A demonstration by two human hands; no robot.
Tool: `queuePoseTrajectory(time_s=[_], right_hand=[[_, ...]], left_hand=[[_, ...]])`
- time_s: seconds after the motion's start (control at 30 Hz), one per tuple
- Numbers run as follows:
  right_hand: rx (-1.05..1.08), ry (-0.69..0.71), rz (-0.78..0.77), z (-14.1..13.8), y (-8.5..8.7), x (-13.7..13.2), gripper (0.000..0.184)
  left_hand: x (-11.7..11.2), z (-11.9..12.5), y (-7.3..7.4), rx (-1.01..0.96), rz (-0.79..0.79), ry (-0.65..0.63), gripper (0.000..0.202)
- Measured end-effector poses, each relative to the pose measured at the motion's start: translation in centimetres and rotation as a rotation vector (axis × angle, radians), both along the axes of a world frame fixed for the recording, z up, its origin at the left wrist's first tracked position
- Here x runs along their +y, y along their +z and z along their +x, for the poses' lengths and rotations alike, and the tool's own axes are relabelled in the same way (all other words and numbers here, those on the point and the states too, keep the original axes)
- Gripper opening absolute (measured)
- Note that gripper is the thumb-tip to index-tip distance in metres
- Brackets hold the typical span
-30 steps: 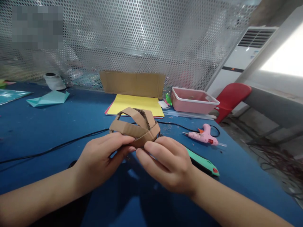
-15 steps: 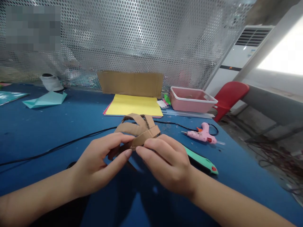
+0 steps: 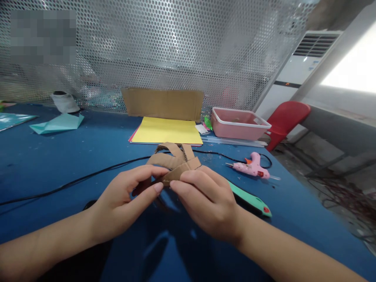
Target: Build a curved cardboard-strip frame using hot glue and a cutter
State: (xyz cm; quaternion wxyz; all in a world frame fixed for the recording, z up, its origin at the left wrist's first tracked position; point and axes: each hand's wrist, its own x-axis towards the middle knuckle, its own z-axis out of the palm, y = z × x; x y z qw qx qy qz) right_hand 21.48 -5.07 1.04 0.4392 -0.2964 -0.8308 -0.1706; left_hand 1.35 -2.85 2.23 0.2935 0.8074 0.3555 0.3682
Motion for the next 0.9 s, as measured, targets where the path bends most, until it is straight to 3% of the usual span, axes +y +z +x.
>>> queuePoseTrajectory(time_s=[0.2, 0.33, 0.5, 0.57, 0.7, 0.9], right_hand=[[-0.011, 0.008, -0.017, 0.0, -0.6, 0.0, 0.023], [-0.045, -0.013, 0.034, 0.0, -0.1, 0.0, 0.024], [-0.058, -0.08, 0.186, 1.3, 2.1, 0.1, 0.025], [0.005, -0.104, 0.187, 1.9, 2.6, 0.4, 0.027], [0.132, -0.115, 0.078, 2.5, 2.6, 1.2, 0.028], [0.271, -0.096, -0.205, 2.4, 1.8, 2.2, 0.017]], left_hand=[[-0.3, 0.4, -0.1, -0.048, -0.039, 0.052, 0.017], [-0.2, 0.5, 0.3, -0.036, -0.049, 0.085, 0.013], [2.4, -1.0, 1.7, -0.015, -0.148, 0.13, 0.017], [4.1, -2.0, 2.0, -0.004, -0.218, 0.072, 0.018], [6.5, -3.8, 2.1, -0.109, -0.341, -0.026, 0.02], [6.8, -4.3, 2.2, -0.138, -0.419, -0.113, 0.015]])
